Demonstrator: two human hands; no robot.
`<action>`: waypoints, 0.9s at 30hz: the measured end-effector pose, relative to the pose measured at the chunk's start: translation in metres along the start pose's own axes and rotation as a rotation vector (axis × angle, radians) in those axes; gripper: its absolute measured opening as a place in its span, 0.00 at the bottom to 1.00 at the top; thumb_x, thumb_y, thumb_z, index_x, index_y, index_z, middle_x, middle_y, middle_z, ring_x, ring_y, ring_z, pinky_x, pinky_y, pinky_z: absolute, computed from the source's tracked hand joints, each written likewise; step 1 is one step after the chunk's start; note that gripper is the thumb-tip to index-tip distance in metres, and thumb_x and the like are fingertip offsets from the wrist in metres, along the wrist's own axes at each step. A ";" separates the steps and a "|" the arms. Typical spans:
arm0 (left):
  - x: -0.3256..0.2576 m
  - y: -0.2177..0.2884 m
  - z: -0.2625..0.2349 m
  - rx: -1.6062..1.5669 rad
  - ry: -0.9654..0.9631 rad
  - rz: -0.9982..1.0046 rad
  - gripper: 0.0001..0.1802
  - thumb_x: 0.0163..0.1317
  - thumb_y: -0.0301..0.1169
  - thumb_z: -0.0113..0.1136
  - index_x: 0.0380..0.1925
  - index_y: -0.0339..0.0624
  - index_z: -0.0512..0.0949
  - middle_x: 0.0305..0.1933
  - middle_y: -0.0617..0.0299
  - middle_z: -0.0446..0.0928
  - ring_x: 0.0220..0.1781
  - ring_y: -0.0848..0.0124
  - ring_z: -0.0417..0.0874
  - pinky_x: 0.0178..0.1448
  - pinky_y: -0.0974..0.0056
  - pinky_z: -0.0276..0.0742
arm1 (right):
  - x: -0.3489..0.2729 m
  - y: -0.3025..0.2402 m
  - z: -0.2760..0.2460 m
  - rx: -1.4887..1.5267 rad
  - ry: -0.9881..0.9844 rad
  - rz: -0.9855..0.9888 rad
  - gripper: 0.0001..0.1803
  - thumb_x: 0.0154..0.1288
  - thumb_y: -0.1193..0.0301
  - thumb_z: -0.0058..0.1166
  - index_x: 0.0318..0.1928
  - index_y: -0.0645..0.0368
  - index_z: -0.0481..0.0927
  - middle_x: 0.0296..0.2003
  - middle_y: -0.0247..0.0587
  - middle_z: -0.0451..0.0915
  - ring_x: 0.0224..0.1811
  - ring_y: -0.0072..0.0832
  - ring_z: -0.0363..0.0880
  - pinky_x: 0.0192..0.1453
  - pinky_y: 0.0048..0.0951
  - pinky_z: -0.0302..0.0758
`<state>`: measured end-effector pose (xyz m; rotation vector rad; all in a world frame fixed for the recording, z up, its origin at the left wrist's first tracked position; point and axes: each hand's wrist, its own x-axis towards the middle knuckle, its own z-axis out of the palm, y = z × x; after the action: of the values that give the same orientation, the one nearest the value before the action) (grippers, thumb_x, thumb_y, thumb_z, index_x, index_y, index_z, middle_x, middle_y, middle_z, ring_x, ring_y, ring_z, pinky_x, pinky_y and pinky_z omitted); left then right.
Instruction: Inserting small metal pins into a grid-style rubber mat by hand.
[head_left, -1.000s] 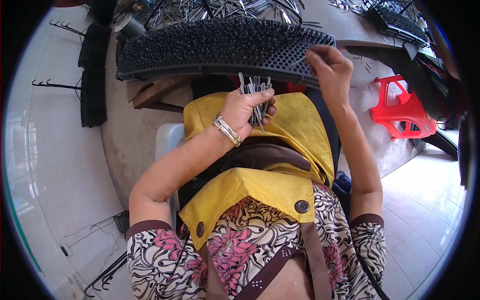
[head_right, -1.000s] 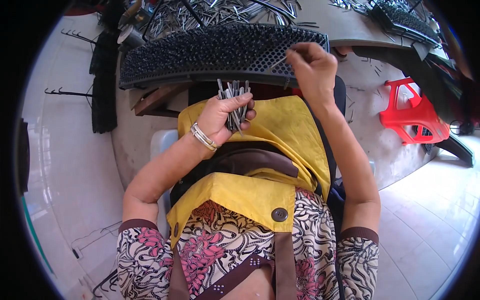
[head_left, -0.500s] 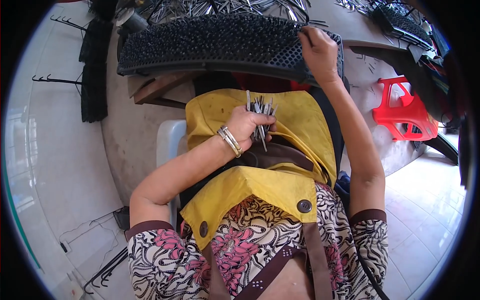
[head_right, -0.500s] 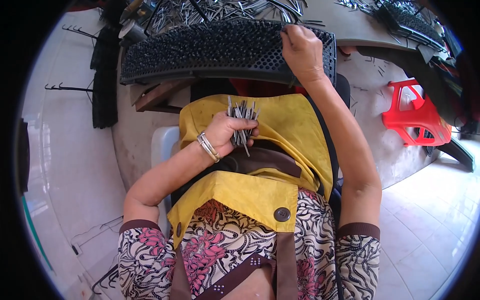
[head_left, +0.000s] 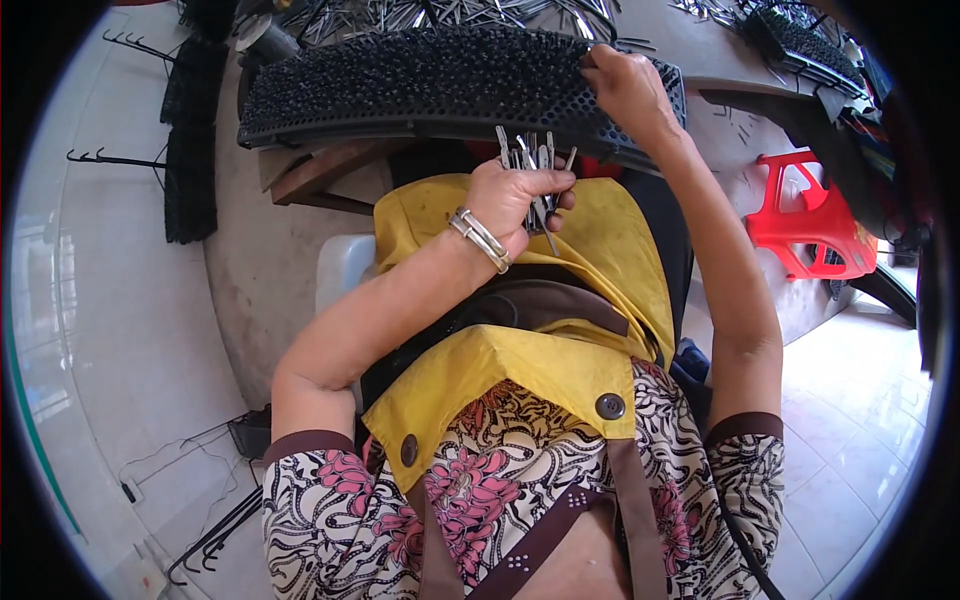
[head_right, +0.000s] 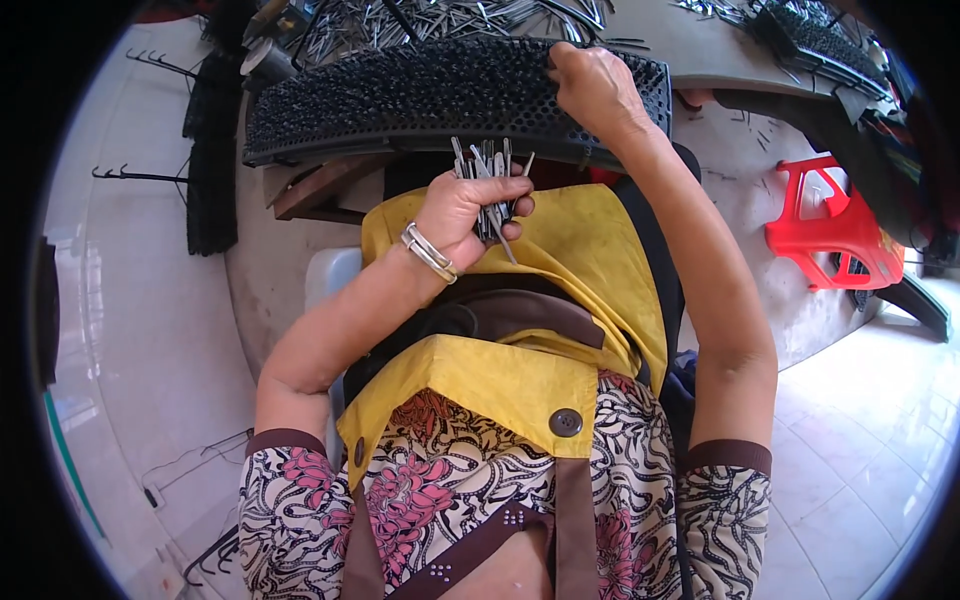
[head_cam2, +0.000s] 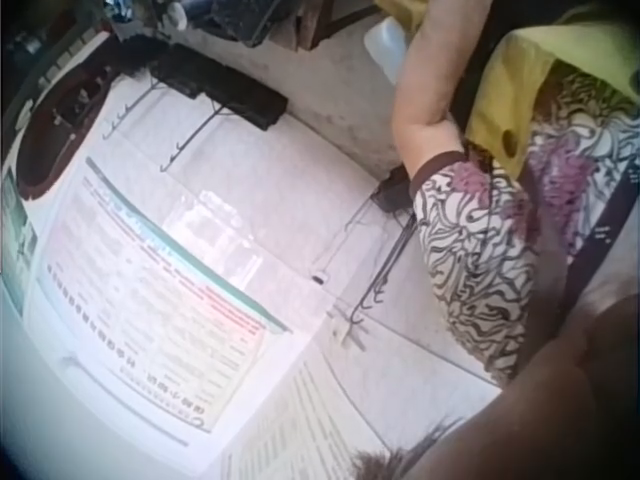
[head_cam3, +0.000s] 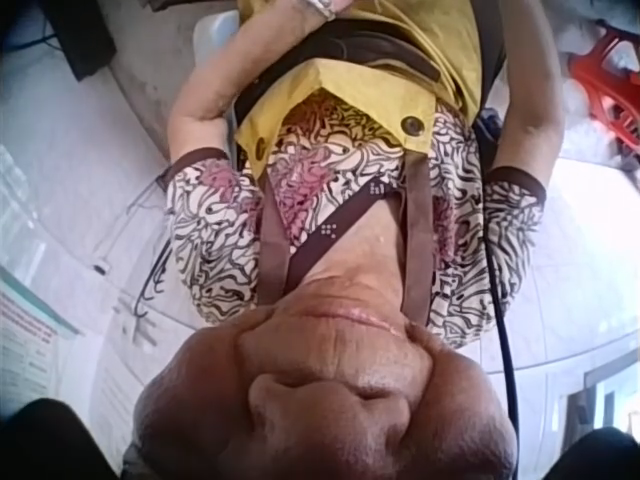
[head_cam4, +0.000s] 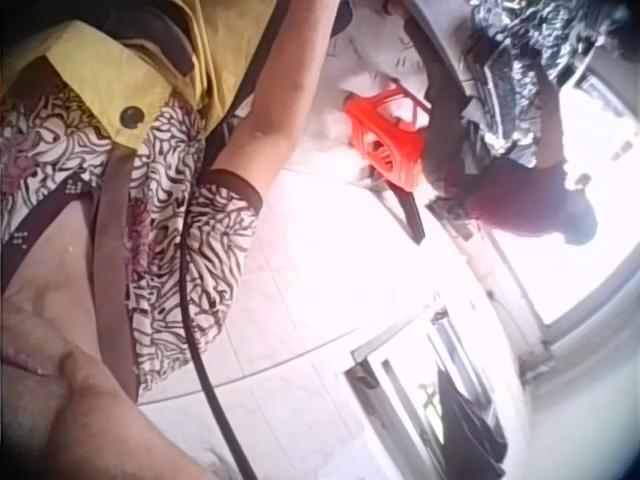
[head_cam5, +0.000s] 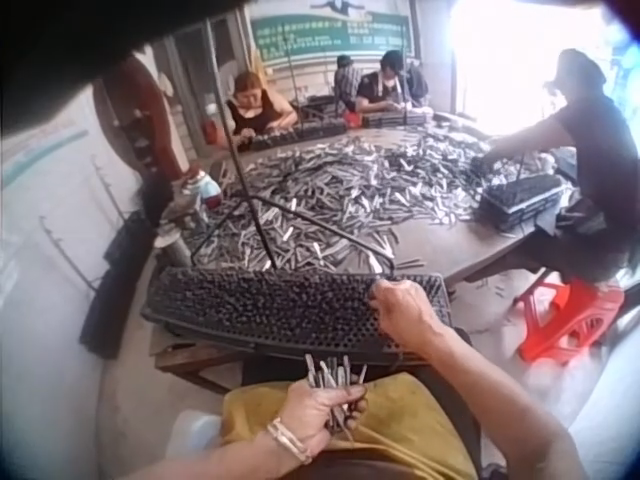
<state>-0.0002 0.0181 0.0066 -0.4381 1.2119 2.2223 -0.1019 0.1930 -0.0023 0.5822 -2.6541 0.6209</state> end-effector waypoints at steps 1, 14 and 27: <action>0.001 -0.001 0.001 0.003 -0.001 -0.004 0.09 0.49 0.20 0.60 0.31 0.38 0.72 0.26 0.60 0.75 0.25 0.70 0.77 0.21 0.69 0.68 | 0.002 0.000 -0.001 0.031 0.011 -0.012 0.05 0.54 0.75 0.51 0.30 0.63 0.73 0.23 0.53 0.75 0.30 0.49 0.74 0.33 0.40 0.70; 0.001 -0.009 -0.007 -0.045 0.057 0.016 0.08 0.46 0.20 0.61 0.28 0.39 0.74 0.23 0.61 0.75 0.22 0.70 0.77 0.19 0.69 0.69 | -0.045 -0.047 -0.014 0.443 0.022 0.255 0.13 0.52 0.72 0.57 0.39 0.65 0.76 0.20 0.42 0.77 0.22 0.26 0.76 0.28 0.26 0.72; -0.002 -0.012 -0.008 -0.097 0.066 -0.058 0.05 0.52 0.27 0.57 0.29 0.39 0.75 0.25 0.61 0.76 0.24 0.69 0.78 0.22 0.66 0.72 | -0.056 -0.034 -0.023 0.804 0.258 0.478 0.04 0.53 0.78 0.55 0.31 0.66 0.78 0.19 0.30 0.75 0.19 0.12 0.69 0.23 0.15 0.65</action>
<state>0.0092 0.0157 -0.0043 -0.5820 1.1129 2.2396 -0.0327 0.1941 0.0052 0.0212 -2.2218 1.7948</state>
